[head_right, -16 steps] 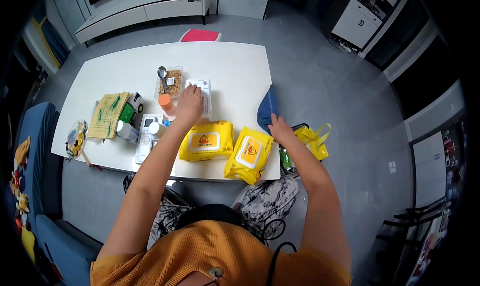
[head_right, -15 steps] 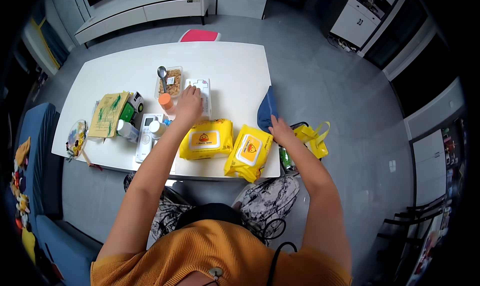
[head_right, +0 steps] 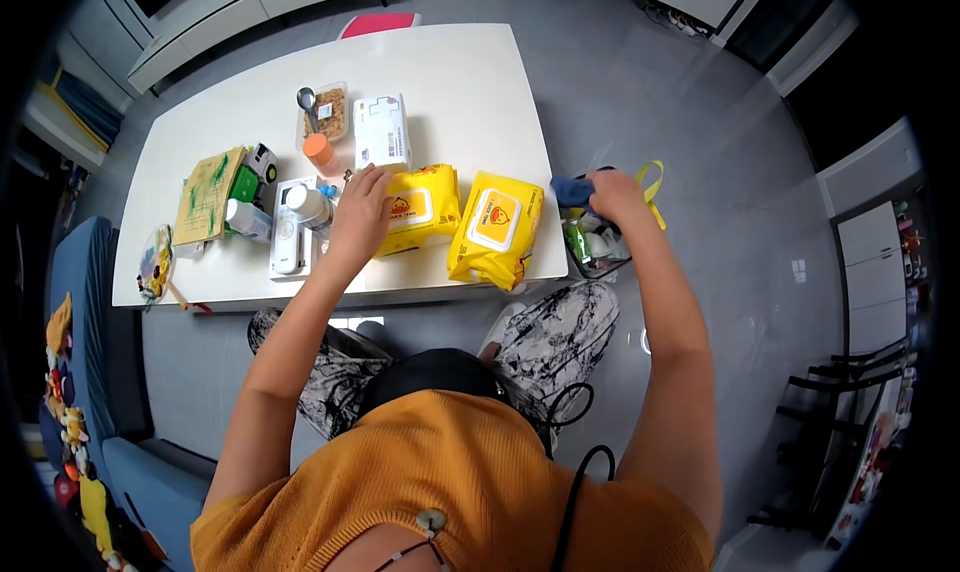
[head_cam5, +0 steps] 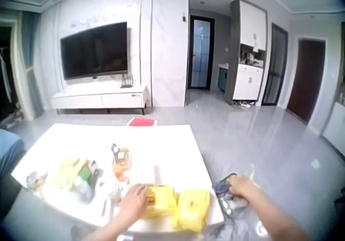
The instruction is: The person organizes various items on a low table, including a drawing, medicine bottles, packs of wipes, and toy trucks, by moving and stacking them.
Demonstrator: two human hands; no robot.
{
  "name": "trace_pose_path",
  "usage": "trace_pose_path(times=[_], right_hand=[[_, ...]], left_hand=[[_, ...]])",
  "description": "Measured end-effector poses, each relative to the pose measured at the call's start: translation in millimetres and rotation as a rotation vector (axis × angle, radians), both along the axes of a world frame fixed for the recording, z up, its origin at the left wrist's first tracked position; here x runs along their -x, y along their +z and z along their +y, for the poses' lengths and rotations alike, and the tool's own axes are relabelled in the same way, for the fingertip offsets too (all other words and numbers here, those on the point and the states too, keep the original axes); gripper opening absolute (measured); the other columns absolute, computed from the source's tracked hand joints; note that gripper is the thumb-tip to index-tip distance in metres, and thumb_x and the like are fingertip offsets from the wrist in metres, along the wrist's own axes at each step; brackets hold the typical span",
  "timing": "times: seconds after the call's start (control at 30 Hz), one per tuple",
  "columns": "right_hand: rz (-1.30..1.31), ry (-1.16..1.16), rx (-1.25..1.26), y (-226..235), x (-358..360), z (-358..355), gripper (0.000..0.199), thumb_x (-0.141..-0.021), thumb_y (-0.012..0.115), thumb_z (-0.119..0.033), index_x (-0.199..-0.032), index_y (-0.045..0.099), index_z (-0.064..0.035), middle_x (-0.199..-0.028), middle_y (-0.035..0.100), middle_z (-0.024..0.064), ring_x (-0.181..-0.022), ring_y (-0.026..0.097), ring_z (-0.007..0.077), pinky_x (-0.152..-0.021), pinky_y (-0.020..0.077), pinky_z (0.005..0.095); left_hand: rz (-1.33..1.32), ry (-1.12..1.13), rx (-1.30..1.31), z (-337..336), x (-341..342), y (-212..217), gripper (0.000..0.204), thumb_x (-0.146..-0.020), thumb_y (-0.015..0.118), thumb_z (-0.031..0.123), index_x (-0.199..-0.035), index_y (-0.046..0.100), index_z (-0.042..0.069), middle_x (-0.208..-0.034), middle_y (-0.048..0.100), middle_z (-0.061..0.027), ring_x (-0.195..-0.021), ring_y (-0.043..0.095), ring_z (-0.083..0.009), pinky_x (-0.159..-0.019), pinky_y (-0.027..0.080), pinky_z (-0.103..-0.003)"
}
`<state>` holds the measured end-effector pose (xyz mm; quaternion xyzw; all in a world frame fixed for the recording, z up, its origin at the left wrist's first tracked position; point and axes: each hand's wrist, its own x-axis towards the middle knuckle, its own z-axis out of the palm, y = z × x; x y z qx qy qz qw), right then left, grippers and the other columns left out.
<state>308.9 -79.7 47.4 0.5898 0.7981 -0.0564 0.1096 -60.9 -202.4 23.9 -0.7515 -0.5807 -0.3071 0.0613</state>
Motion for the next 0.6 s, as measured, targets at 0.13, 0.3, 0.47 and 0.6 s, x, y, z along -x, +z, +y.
trace_pose_path(times=[0.13,0.3,0.47,0.6], right_hand=[[0.401,-0.161,-0.157,21,10,-12,0.038,-0.078,0.055,-0.022,-0.115,0.056,-0.0118,-0.107,0.060,0.0166,-0.099,0.057,0.0335,-0.083,0.0459,0.0392],[0.744,0.015,-0.320,15,33,-50,0.039,-0.078,0.059,-0.023,-0.113,0.056,-0.0063,-0.112,0.057,0.0174,-0.102,0.055,0.0331,-0.085,0.0441,0.0385],[0.768,0.244,-0.297,-33,73,-85,0.039,-0.081,0.058,-0.025,-0.116,0.054,-0.0075,-0.133,0.040,0.0184,-0.120,0.037,0.0397,-0.097,0.0339,0.0447],[0.788,0.259,-0.317,-63,82,-79,0.040,-0.083,0.056,-0.025,-0.120,0.052,-0.0095,-0.135,0.037,0.0191,-0.124,0.031,0.0417,-0.102,0.0286,0.0453]], left_hand=[[0.007,-0.043,-0.007,-16,-15,-3,0.036,-0.070,0.064,0.003,-0.104,0.054,-0.001,-0.111,0.055,-0.0171,-0.110,0.049,-0.0345,-0.093,0.040,-0.042],[-0.114,-0.164,0.086,-43,-42,-8,0.034,-0.070,0.068,0.010,-0.100,0.056,0.001,-0.097,0.055,-0.0154,-0.092,0.054,-0.0332,-0.079,0.045,-0.040],[-0.167,-0.154,0.241,-55,-72,-18,0.035,-0.075,0.068,0.023,-0.098,0.054,0.001,-0.092,0.055,-0.0155,-0.082,0.057,-0.0327,-0.068,0.048,-0.039],[-0.170,-0.109,0.419,-51,-93,-27,0.027,-0.079,0.063,0.022,-0.093,0.050,0.003,-0.086,0.055,-0.0145,-0.077,0.058,-0.0335,-0.063,0.048,-0.041]])
